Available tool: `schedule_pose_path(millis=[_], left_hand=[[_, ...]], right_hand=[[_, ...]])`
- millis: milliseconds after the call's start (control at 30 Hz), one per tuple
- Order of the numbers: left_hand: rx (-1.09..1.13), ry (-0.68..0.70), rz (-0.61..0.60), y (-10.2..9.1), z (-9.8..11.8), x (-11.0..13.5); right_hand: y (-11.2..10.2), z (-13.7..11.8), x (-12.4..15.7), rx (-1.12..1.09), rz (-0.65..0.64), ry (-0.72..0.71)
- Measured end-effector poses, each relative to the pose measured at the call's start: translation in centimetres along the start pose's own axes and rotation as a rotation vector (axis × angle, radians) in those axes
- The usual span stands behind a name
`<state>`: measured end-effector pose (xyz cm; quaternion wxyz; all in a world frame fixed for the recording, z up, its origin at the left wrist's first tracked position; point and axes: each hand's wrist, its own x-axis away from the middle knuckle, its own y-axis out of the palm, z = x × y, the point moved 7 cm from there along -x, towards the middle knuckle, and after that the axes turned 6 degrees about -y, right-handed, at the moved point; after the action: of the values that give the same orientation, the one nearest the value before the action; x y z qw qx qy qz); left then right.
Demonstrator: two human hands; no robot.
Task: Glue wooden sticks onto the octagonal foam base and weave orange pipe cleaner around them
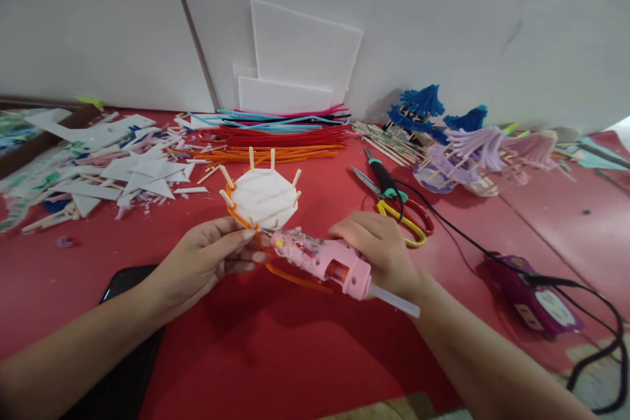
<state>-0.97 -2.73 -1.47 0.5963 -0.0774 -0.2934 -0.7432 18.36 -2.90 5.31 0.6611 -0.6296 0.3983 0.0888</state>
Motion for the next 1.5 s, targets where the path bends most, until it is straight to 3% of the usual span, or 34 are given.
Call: schedule_pose_path(millis=[967, 1500], left_hand=[[-0.09, -0.014, -0.012, 0.1, -0.33, 0.03], [0.009, 0.025, -0.006, 0.02, 0.02, 0.05]], right_hand=[[-0.01, -0.48, -0.83, 0.041, 0.003, 0.07], [-0.54, -0.06, -0.89, 0.056, 0.033, 0.094]])
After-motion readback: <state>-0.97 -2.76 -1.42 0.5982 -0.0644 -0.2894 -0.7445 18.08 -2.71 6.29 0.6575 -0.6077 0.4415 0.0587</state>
